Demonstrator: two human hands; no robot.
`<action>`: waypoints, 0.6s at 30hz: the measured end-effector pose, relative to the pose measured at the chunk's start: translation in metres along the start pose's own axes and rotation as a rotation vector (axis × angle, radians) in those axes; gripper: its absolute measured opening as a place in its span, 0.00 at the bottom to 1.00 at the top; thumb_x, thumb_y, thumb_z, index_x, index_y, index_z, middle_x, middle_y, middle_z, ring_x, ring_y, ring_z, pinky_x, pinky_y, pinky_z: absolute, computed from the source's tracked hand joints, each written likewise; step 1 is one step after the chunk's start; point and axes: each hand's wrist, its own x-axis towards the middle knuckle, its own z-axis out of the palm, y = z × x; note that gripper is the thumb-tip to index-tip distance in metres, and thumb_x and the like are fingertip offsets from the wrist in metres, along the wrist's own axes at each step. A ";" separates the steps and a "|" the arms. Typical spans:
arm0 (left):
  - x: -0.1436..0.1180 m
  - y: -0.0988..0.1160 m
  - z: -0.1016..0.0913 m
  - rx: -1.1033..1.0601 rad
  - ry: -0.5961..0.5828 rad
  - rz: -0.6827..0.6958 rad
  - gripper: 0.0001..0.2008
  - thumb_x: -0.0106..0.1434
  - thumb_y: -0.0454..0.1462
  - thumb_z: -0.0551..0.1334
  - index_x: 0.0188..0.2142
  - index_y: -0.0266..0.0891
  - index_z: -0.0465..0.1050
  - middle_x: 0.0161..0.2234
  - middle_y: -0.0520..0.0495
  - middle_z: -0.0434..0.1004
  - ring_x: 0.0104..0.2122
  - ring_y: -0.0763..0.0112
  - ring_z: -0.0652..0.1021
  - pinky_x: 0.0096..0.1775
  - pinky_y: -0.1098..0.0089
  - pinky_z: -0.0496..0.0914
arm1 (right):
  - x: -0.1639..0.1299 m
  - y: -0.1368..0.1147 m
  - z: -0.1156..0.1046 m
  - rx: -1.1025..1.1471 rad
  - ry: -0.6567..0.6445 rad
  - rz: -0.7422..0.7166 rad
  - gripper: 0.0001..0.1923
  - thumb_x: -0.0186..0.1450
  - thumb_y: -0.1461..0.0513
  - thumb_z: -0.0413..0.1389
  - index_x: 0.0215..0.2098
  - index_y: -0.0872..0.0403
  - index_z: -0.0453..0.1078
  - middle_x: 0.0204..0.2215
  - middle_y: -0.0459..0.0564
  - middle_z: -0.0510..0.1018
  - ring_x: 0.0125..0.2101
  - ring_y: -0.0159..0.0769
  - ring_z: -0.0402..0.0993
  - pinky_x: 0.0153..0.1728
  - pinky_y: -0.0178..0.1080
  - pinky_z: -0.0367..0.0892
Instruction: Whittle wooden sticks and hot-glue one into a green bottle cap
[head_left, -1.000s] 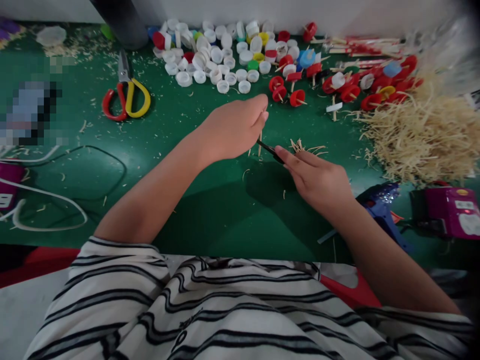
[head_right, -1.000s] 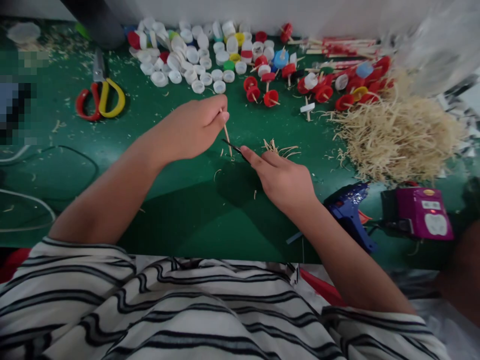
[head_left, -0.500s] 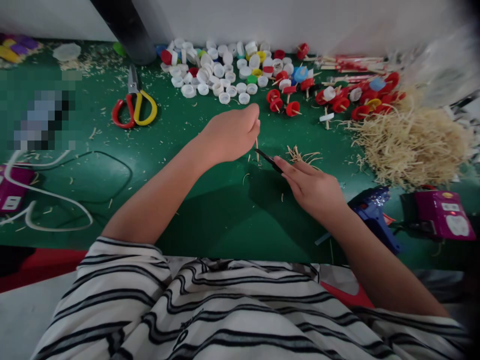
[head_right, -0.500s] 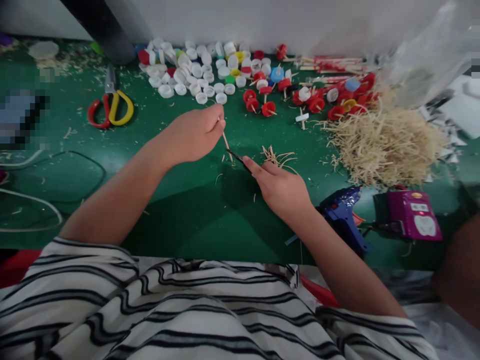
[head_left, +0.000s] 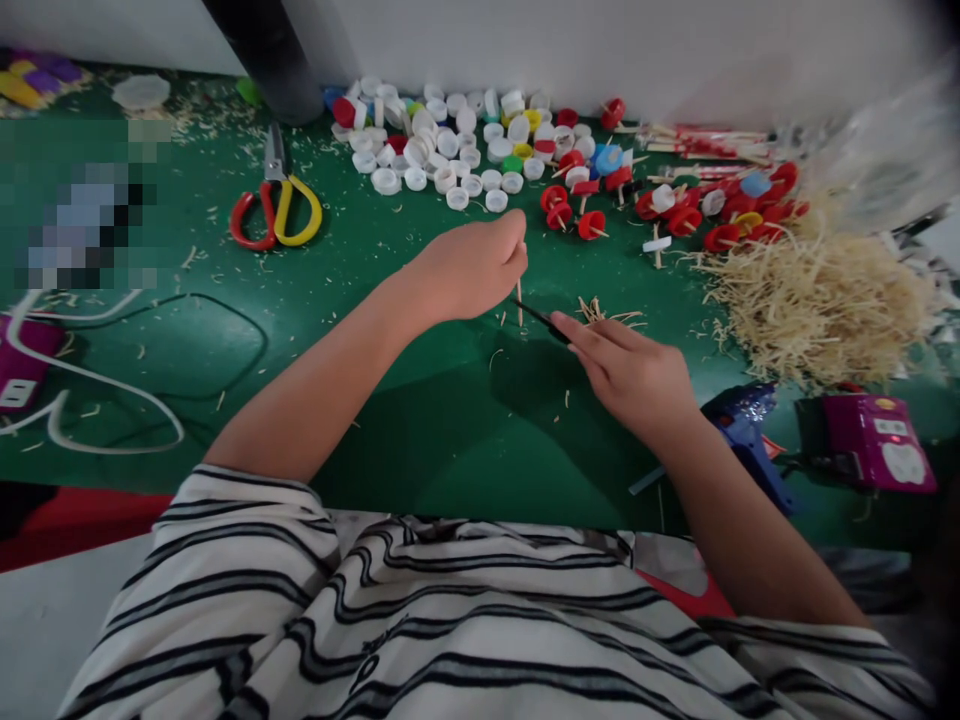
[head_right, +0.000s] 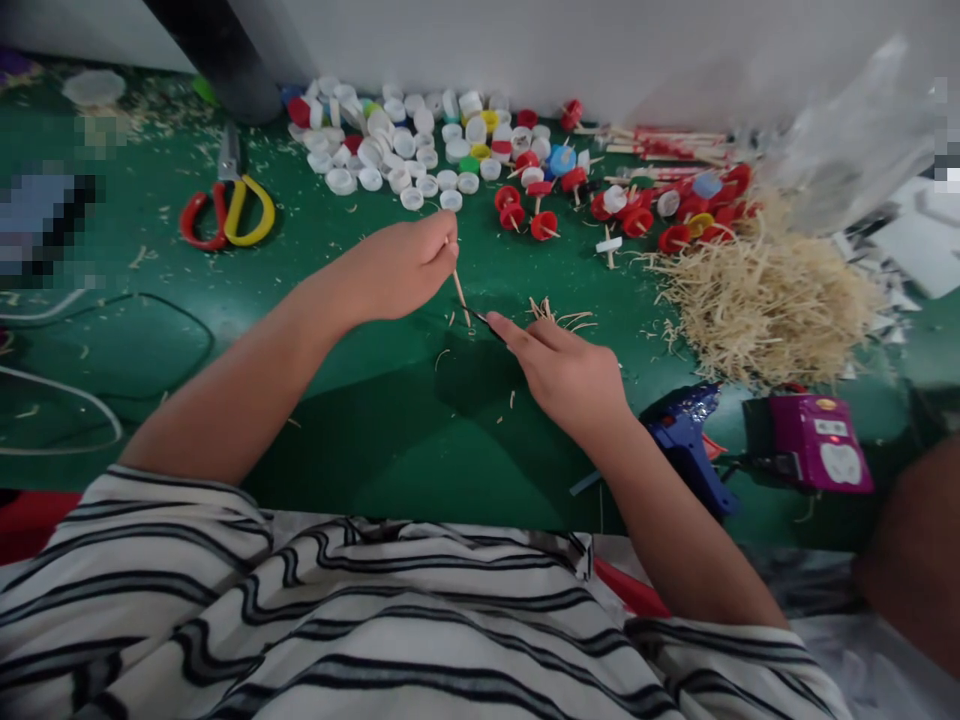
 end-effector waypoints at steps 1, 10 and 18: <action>0.000 0.000 0.000 -0.011 -0.004 0.009 0.09 0.77 0.40 0.52 0.37 0.44 0.59 0.24 0.52 0.58 0.24 0.67 0.66 0.31 0.63 0.57 | 0.003 0.000 -0.002 -0.001 0.013 0.002 0.24 0.81 0.60 0.47 0.70 0.42 0.73 0.45 0.51 0.86 0.41 0.34 0.80 0.28 0.37 0.59; 0.002 -0.004 0.005 -0.112 -0.030 0.085 0.11 0.78 0.46 0.50 0.40 0.45 0.60 0.31 0.48 0.67 0.31 0.64 0.72 0.34 0.63 0.58 | 0.010 0.007 -0.007 0.028 -0.005 -0.006 0.25 0.80 0.61 0.47 0.71 0.39 0.72 0.50 0.51 0.85 0.48 0.37 0.81 0.33 0.36 0.67; 0.001 0.002 0.002 -0.114 -0.049 0.086 0.09 0.78 0.43 0.48 0.39 0.45 0.58 0.33 0.46 0.67 0.31 0.63 0.71 0.34 0.62 0.57 | 0.005 0.010 -0.005 0.130 -0.079 0.007 0.27 0.81 0.60 0.46 0.75 0.44 0.67 0.53 0.53 0.84 0.46 0.39 0.81 0.35 0.37 0.69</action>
